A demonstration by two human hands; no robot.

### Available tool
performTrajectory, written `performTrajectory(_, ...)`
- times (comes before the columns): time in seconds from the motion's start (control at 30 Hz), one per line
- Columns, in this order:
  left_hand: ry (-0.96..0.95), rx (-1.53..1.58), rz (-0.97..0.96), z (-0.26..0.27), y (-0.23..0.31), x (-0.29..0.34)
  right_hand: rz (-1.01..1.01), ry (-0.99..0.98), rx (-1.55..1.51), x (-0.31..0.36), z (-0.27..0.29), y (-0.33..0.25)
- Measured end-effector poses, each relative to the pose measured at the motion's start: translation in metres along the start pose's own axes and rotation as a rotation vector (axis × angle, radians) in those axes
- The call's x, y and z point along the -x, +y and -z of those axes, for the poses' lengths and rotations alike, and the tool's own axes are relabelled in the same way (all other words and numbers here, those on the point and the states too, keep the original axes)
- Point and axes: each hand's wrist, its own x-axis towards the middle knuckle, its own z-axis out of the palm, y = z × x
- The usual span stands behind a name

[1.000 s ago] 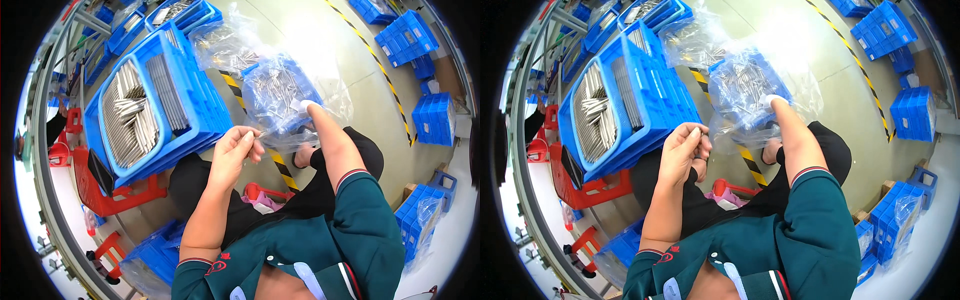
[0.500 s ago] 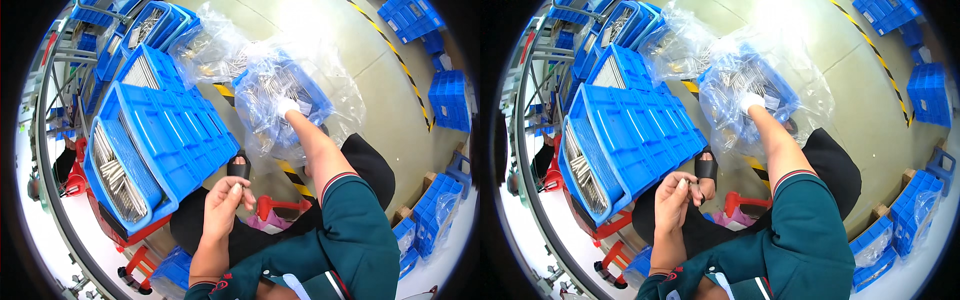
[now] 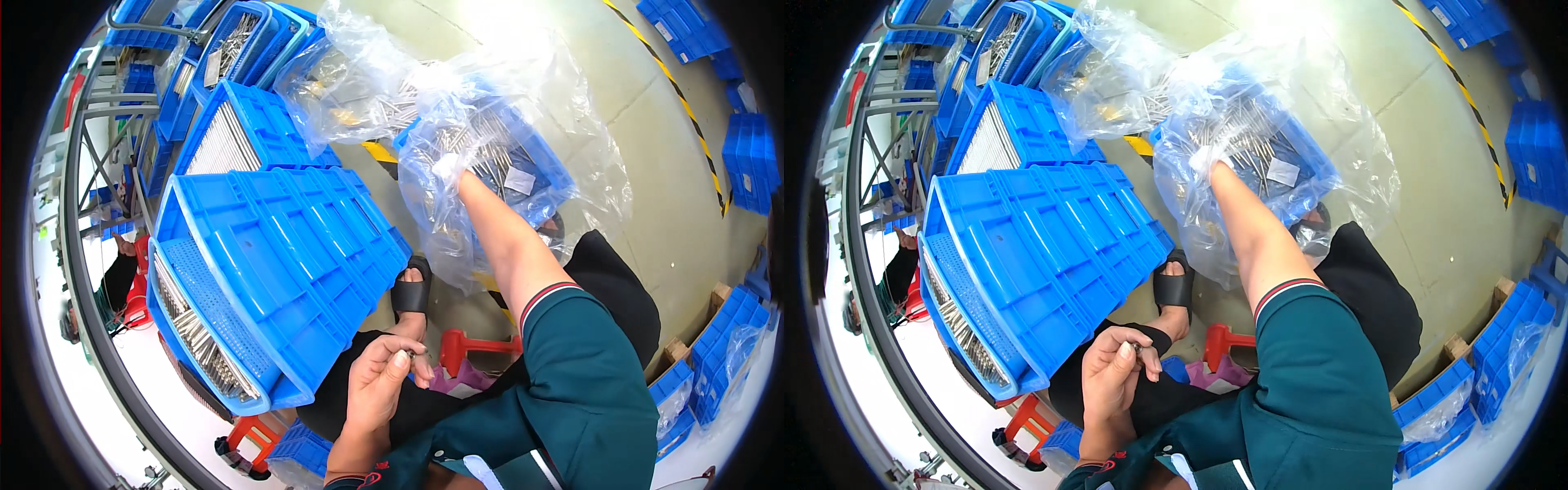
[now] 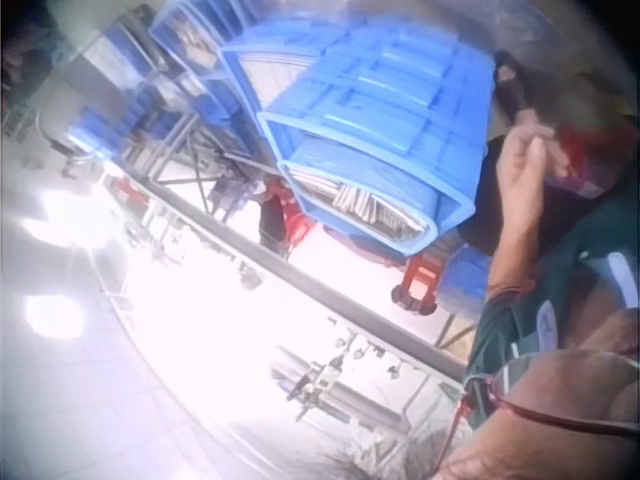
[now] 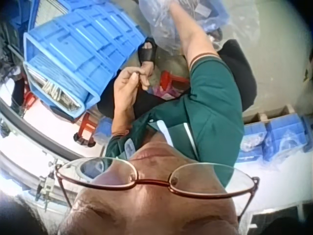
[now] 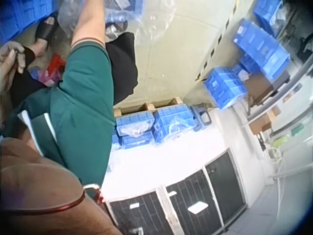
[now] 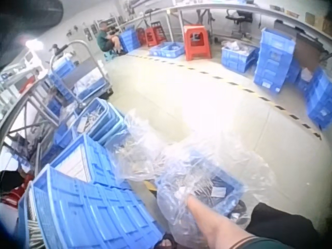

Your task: The person sits on the floor in a factory setting, handling small metal rods. They pick up rods from a plastic bag, inspect them, and place them into a blue plastic bin. The person repeats this process, transferring rods from the bag to the bin.

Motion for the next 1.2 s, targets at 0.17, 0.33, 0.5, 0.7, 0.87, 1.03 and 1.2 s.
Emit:
performTrajectory(0.17,0.005,0.007,0.000,0.003,0.003,-0.002,0.118,-0.037,0.049,-0.002,-0.005,0.003)
performTrajectory(0.33,-0.011,0.003,0.014,0.008,0.003,0.000,0.455,0.072,0.140,0.004,0.001,0.031)
performTrajectory(0.5,0.014,0.009,0.001,0.007,0.002,0.000,0.240,-0.078,0.152,0.008,0.013,0.008)
performTrajectory(0.7,-0.002,-0.001,0.003,0.004,0.002,-0.002,0.206,-0.062,0.108,-0.018,-0.015,0.019)
performTrajectory(0.87,0.009,-0.023,0.017,0.002,0.001,-0.003,0.334,-0.036,0.073,-0.035,-0.047,0.031)
performTrajectory(1.03,0.003,-0.056,0.022,0.001,0.003,-0.009,0.374,-0.080,0.049,-0.018,-0.031,0.044)
performTrajectory(1.2,-0.009,-0.014,0.014,0.006,-0.002,-0.003,0.471,-0.065,0.043,0.025,0.016,0.019)
